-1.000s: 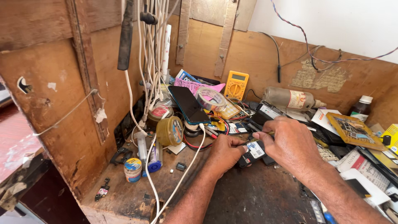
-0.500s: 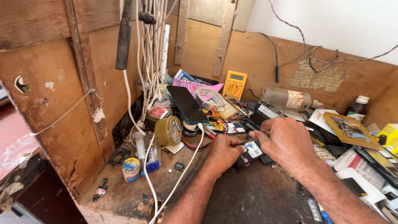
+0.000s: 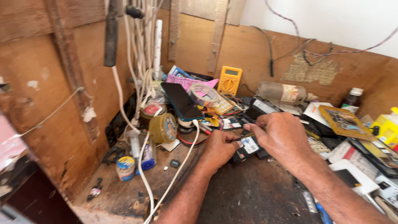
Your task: The person uses a screwdriver to remove screws from the back of a black mobile phone, removes the back cover, and then connects a white charging cable to the phone. The phone screen lights up, indicating it is charging.
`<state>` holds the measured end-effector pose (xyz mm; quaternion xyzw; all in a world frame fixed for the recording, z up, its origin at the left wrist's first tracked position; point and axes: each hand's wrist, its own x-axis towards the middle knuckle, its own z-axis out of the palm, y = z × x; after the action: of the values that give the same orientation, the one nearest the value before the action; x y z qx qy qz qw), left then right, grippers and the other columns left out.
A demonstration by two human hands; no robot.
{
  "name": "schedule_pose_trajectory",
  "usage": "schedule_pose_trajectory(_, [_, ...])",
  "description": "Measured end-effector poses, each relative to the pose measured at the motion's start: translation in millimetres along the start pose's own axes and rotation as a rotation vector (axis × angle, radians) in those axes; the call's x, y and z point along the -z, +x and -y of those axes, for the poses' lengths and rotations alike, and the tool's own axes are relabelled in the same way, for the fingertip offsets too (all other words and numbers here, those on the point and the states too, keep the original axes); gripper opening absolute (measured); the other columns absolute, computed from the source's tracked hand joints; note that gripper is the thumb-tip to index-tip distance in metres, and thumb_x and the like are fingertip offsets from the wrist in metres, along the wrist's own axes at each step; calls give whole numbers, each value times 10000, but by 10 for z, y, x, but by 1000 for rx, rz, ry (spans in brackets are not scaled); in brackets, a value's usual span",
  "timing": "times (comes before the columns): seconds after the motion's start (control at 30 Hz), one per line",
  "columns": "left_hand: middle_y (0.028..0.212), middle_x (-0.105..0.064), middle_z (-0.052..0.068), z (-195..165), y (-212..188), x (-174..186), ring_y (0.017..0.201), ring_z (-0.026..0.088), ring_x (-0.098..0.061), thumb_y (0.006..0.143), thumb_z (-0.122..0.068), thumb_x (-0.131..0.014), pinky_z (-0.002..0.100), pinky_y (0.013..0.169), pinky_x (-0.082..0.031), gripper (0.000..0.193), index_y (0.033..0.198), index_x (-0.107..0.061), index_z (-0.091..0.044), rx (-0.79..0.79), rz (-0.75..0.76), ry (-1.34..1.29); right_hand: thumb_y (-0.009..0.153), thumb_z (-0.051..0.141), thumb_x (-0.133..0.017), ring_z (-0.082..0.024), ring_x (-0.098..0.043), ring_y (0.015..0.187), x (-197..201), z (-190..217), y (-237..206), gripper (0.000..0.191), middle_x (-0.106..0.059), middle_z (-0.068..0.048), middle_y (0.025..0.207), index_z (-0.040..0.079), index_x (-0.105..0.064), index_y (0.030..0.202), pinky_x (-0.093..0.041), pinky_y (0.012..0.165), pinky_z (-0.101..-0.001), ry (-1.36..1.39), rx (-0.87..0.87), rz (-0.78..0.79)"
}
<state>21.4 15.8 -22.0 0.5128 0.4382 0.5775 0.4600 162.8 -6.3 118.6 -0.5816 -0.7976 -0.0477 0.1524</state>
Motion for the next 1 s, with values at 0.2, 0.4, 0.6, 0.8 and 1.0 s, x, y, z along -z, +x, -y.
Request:
schedule_pose_trajectory(0.2, [767,-772,100,50,17,12,604,133,-707,871,-46,-701,282,537,-551,189,996,-787,67,-54,21,-21,754,169,-771,-370,-685,855,22,-117,1,118,-703,-144,819,104,-802,847,-519,757,-513,58,346,-64])
schedule_pose_trajectory(0.4, [762,-773,92,31,16,1,607,125,-700,850,-64,-728,281,549,-551,186,977,-792,56,-21,-47,48,727,255,-828,-381,-682,835,-35,-63,35,172,-697,-167,786,116,-820,828,-513,752,-524,26,256,-97])
schedule_pose_trajectory(0.6, [757,-783,96,17,6,19,618,119,-707,863,-84,-724,277,553,-545,194,991,-801,39,-20,-39,119,730,359,-847,-380,-734,698,-9,-37,44,271,-732,-199,692,118,-829,853,-568,706,-487,107,72,-48])
schedule_pose_trajectory(0.8, [777,-771,113,23,17,11,605,134,-705,869,-73,-714,282,541,-544,207,1016,-783,57,22,14,-19,737,295,-813,-356,-711,786,18,-129,3,209,-736,-155,765,107,-819,827,-533,736,-494,130,187,-38])
schedule_pose_trajectory(1.0, [770,-778,90,42,17,24,624,104,-690,857,-102,-757,277,562,-536,200,1001,-801,31,-4,-17,97,732,254,-793,-359,-643,866,-36,-108,24,163,-652,-137,778,103,-815,790,-495,737,-513,8,345,-138])
